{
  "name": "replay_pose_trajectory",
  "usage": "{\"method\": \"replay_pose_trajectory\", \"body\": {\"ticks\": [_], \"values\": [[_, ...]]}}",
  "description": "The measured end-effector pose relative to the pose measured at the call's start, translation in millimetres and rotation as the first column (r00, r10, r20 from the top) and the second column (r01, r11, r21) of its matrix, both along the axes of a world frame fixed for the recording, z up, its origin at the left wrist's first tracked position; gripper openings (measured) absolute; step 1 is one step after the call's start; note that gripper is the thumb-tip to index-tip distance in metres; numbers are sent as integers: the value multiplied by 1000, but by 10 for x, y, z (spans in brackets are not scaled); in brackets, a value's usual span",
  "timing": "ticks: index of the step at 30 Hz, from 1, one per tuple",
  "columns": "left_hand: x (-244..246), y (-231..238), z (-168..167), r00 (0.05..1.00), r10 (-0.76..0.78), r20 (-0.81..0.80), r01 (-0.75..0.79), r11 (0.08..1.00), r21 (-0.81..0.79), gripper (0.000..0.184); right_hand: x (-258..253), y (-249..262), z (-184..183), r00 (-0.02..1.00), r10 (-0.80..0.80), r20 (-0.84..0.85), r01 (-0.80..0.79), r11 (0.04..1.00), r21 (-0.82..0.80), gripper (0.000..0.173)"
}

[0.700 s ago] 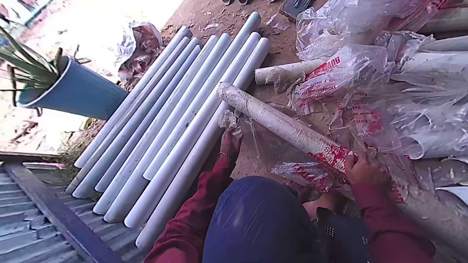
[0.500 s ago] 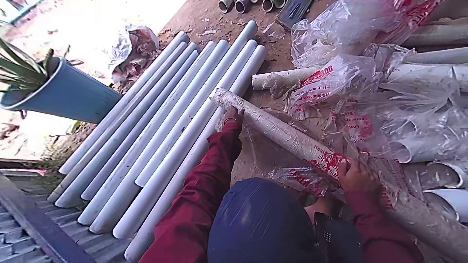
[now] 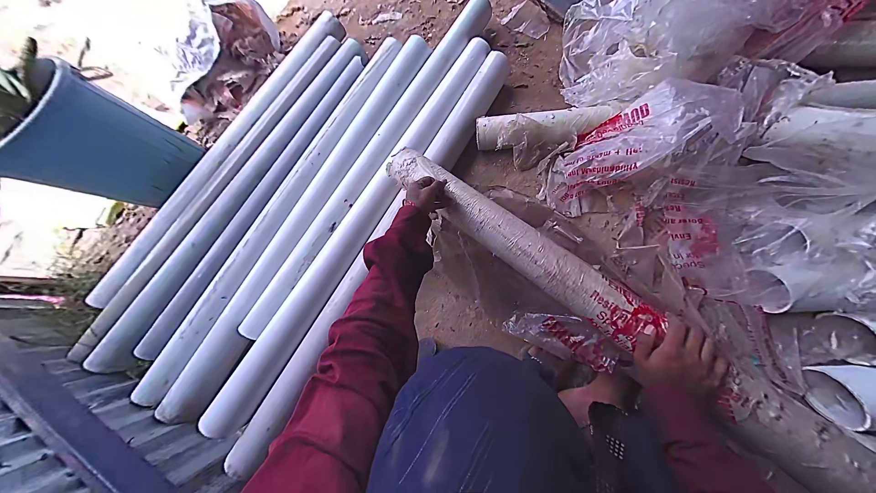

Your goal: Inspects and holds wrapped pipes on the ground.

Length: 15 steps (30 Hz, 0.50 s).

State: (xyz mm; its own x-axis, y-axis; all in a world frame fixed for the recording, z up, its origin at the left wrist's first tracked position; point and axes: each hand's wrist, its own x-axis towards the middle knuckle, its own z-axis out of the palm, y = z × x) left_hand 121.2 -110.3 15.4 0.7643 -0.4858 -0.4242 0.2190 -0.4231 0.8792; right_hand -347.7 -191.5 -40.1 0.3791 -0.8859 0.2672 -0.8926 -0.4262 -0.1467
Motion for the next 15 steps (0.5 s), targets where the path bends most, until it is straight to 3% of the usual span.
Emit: {"method": "replay_pose_trajectory", "body": {"ticks": [4,7,9,12,13,15], "values": [[-21,-45,74,999,-47,3,47,990,-133,25,4,-33,2,1000,-3,-10,3,1000,-8,64],[27,-12,45,984,-99,151,136,957,-256,45,-6,-65,13,1000,4,-16,-4,1000,18,61],[-41,9,-63,954,94,285,-29,974,-225,49,-4,-59,24,1000,4,-12,-3,1000,12,61],[-326,42,-376,897,414,156,-399,909,-116,50,4,-83,59,1000,8,-18,-8,999,35,57],[-441,64,-491,894,442,72,-436,896,-86,50,4,-102,61,1000,14,-18,-14,999,40,57],[-662,138,-654,931,365,19,-364,930,-45,44,5,-138,65,999,29,-17,-28,998,52,58]]}}
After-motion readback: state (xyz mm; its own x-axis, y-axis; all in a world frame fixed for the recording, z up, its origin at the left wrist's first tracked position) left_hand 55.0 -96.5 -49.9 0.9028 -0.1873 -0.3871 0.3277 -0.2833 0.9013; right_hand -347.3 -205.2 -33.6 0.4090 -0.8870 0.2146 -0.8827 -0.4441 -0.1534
